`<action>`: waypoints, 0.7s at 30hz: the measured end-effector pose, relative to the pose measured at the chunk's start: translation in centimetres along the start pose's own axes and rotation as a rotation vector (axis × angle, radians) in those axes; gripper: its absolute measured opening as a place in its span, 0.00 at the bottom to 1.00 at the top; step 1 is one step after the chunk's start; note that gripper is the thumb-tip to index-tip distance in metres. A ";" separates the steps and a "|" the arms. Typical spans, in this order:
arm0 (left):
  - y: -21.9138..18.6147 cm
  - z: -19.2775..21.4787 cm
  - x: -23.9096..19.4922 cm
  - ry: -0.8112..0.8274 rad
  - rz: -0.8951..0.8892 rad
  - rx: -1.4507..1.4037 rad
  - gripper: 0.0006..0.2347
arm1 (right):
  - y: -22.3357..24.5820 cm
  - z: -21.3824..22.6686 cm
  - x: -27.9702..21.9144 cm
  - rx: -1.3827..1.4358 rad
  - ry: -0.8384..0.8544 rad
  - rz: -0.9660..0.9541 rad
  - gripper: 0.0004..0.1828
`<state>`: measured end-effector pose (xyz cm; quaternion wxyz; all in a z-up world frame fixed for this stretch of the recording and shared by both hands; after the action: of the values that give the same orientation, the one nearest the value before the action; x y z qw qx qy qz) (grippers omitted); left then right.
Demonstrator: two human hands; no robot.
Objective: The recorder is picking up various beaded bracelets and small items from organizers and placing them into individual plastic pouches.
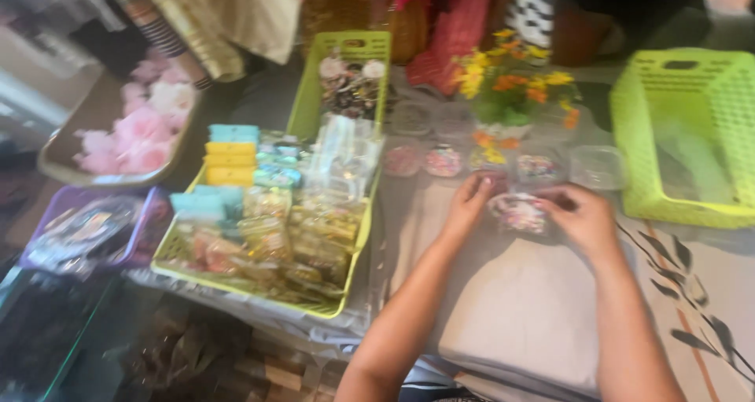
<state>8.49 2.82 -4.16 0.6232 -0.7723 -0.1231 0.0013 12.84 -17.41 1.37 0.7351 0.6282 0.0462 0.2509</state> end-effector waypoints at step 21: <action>14.6 0.7 6.0 0.066 -0.218 0.225 0.10 | 13.5 -21.9 9.6 0.146 0.168 0.152 0.10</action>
<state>16.93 1.85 -17.52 0.7060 -0.6792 -0.1849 -0.0777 8.62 7.57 11.99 0.6599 0.6585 0.0781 0.3534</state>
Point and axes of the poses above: each hand's wrist, its own x-axis towards the middle knuckle, its own z-axis out of the back of the hand, y = z × x, the point moved 6 cm from there along x, towards the middle knuckle, and after that the axes turned 11 degrees about x, right-handed, at the moved point
